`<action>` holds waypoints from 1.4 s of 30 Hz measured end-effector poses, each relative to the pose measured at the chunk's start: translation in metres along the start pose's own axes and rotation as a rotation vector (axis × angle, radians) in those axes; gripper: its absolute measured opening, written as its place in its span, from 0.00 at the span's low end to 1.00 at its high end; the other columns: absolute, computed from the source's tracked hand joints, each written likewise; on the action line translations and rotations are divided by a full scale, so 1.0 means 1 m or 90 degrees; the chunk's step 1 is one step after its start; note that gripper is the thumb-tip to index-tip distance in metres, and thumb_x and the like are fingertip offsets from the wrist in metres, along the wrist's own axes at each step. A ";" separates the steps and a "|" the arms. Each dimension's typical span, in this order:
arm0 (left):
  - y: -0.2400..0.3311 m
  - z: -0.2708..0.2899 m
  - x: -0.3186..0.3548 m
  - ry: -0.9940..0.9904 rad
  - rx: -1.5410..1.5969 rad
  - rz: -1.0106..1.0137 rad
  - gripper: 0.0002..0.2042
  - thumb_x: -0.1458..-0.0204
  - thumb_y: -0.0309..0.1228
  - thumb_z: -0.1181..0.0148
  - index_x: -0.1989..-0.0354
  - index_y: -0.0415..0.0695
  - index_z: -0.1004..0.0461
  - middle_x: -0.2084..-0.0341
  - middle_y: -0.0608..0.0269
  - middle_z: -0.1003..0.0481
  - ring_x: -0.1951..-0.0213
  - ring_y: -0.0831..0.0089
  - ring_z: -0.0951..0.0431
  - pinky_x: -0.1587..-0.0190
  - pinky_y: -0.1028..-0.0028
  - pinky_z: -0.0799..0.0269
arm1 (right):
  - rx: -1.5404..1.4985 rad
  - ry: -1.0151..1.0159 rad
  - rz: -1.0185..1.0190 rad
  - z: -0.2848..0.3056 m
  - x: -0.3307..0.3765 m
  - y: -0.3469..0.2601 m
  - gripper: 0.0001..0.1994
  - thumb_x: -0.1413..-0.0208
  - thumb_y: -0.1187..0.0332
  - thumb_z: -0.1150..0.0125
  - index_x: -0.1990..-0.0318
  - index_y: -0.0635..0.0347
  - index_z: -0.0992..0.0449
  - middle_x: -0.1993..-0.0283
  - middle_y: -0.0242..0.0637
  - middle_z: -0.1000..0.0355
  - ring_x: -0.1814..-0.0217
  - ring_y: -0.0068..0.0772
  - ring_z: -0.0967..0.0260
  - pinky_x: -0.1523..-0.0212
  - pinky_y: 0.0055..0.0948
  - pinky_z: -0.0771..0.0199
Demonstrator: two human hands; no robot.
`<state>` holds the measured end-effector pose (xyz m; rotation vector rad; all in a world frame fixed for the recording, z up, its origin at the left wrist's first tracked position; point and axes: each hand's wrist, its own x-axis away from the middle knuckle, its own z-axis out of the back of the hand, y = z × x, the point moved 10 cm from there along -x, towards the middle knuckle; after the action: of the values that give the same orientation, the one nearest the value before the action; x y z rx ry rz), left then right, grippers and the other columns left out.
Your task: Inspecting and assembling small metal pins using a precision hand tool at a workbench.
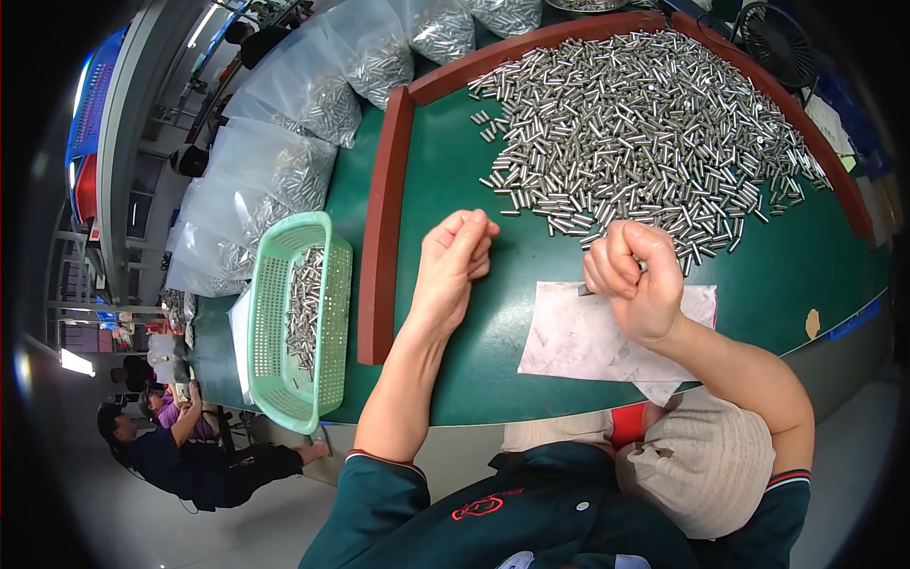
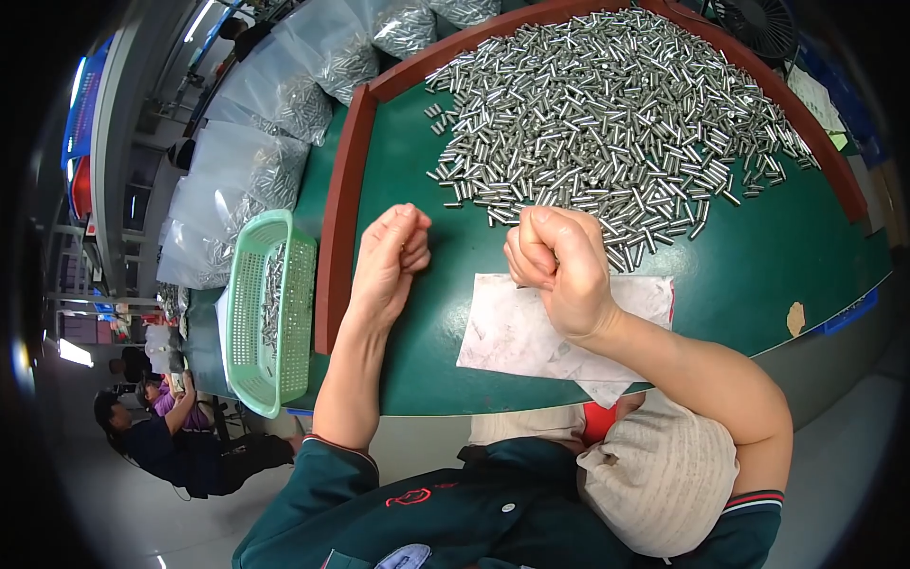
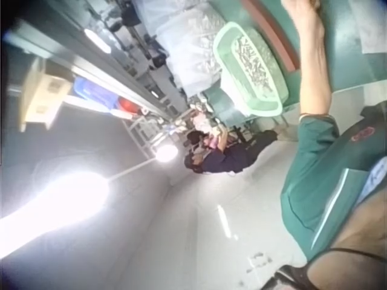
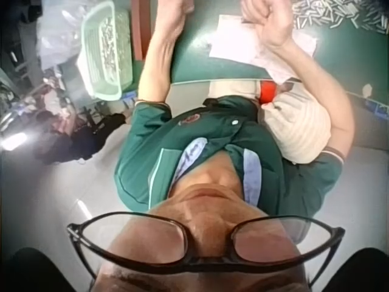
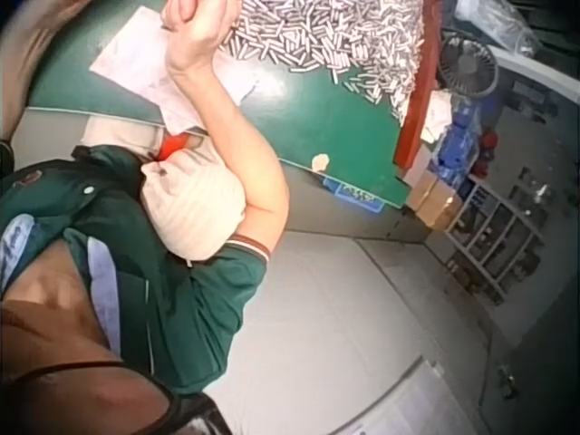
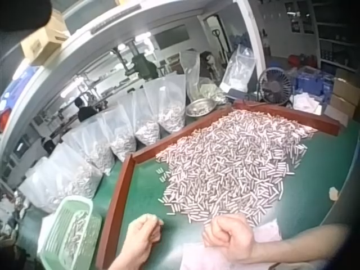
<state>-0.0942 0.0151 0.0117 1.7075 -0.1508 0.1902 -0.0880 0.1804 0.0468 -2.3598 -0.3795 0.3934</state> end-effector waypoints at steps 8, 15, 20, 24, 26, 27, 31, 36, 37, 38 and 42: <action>0.039 -0.021 -0.004 0.174 -0.705 -0.323 0.08 0.61 0.30 0.38 0.74 0.40 0.28 0.93 0.63 0.40 0.89 0.71 0.39 0.84 0.72 0.42 | 0.017 0.002 -0.010 -0.002 0.000 0.000 0.18 0.47 0.63 0.64 0.89 0.54 0.50 0.92 0.25 0.55 0.88 0.17 0.63 0.85 0.20 0.61; 0.042 -0.032 0.000 0.136 -0.759 -0.386 0.07 0.61 0.28 0.39 0.78 0.38 0.29 0.91 0.60 0.35 0.88 0.69 0.35 0.83 0.71 0.40 | 0.011 -0.008 -0.005 -0.005 -0.002 0.000 0.18 0.47 0.64 0.64 0.89 0.54 0.50 0.92 0.25 0.55 0.88 0.17 0.62 0.85 0.20 0.60; 0.025 -0.050 0.014 -0.063 -0.539 -0.210 0.04 0.61 0.22 0.42 0.75 0.36 0.27 0.92 0.70 0.42 0.86 0.85 0.44 0.84 0.80 0.47 | 0.010 0.004 -0.002 0.002 -0.002 -0.003 0.19 0.47 0.64 0.64 0.89 0.55 0.51 0.91 0.25 0.55 0.88 0.17 0.62 0.85 0.20 0.60; 0.026 -0.089 0.044 -0.263 -0.550 -0.331 0.05 0.62 0.19 0.43 0.74 0.39 0.25 0.88 0.67 0.34 0.86 0.82 0.40 0.84 0.80 0.44 | 0.043 0.021 0.007 0.004 -0.003 -0.002 0.19 0.46 0.63 0.66 0.89 0.53 0.51 0.93 0.24 0.56 0.89 0.18 0.65 0.86 0.21 0.61; 0.023 -0.091 0.048 -0.293 -0.534 -0.326 0.05 0.63 0.20 0.43 0.74 0.39 0.25 0.90 0.69 0.37 0.86 0.83 0.42 0.84 0.80 0.47 | 0.040 0.012 0.005 0.002 -0.003 -0.002 0.19 0.46 0.63 0.66 0.89 0.53 0.51 0.93 0.24 0.56 0.89 0.18 0.65 0.86 0.21 0.62; 0.026 -0.090 0.050 -0.294 -0.534 -0.325 0.05 0.63 0.20 0.43 0.74 0.39 0.25 0.90 0.69 0.37 0.86 0.83 0.42 0.84 0.80 0.47 | 0.039 0.014 0.005 0.002 -0.002 -0.002 0.19 0.46 0.63 0.66 0.89 0.53 0.51 0.93 0.24 0.56 0.89 0.18 0.65 0.86 0.21 0.62; 0.015 -0.075 0.037 -0.213 -0.595 -0.161 0.10 0.67 0.26 0.36 0.75 0.38 0.28 0.91 0.73 0.48 0.86 0.85 0.49 0.84 0.80 0.54 | 0.032 0.012 -0.006 0.000 -0.003 0.000 0.19 0.46 0.63 0.66 0.89 0.52 0.50 0.93 0.24 0.56 0.89 0.18 0.65 0.86 0.21 0.62; 0.003 -0.088 0.045 -0.224 -0.644 -0.210 0.08 0.63 0.29 0.38 0.76 0.40 0.29 0.94 0.66 0.44 0.90 0.75 0.42 0.86 0.74 0.47 | 0.002 0.000 -0.009 0.000 -0.004 -0.004 0.19 0.45 0.62 0.66 0.89 0.51 0.50 0.94 0.23 0.55 0.90 0.17 0.65 0.86 0.21 0.63; 0.002 -0.088 0.045 -0.218 -0.642 -0.205 0.05 0.62 0.27 0.40 0.77 0.41 0.29 0.95 0.65 0.43 0.91 0.73 0.41 0.86 0.73 0.46 | 0.002 0.001 -0.008 0.000 -0.003 -0.005 0.19 0.45 0.62 0.66 0.89 0.51 0.50 0.94 0.23 0.55 0.90 0.17 0.65 0.86 0.21 0.63; 0.002 -0.087 0.044 -0.219 -0.643 -0.205 0.05 0.62 0.27 0.40 0.77 0.41 0.29 0.95 0.65 0.43 0.91 0.73 0.41 0.86 0.73 0.46 | 0.000 0.003 -0.015 0.001 -0.003 -0.005 0.19 0.45 0.62 0.66 0.89 0.51 0.50 0.94 0.23 0.56 0.90 0.17 0.65 0.86 0.21 0.63; 0.006 -0.079 0.039 -0.157 -0.627 -0.217 0.04 0.61 0.25 0.41 0.78 0.40 0.29 0.95 0.65 0.43 0.92 0.75 0.42 0.86 0.74 0.45 | -0.024 0.013 -0.045 0.002 0.001 0.000 0.19 0.47 0.66 0.64 0.90 0.55 0.51 0.92 0.24 0.55 0.88 0.16 0.62 0.86 0.20 0.62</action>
<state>-0.0608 0.0924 0.0370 0.7439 -0.1053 -0.3151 -0.0877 0.1826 0.0452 -2.3772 -0.4624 0.3310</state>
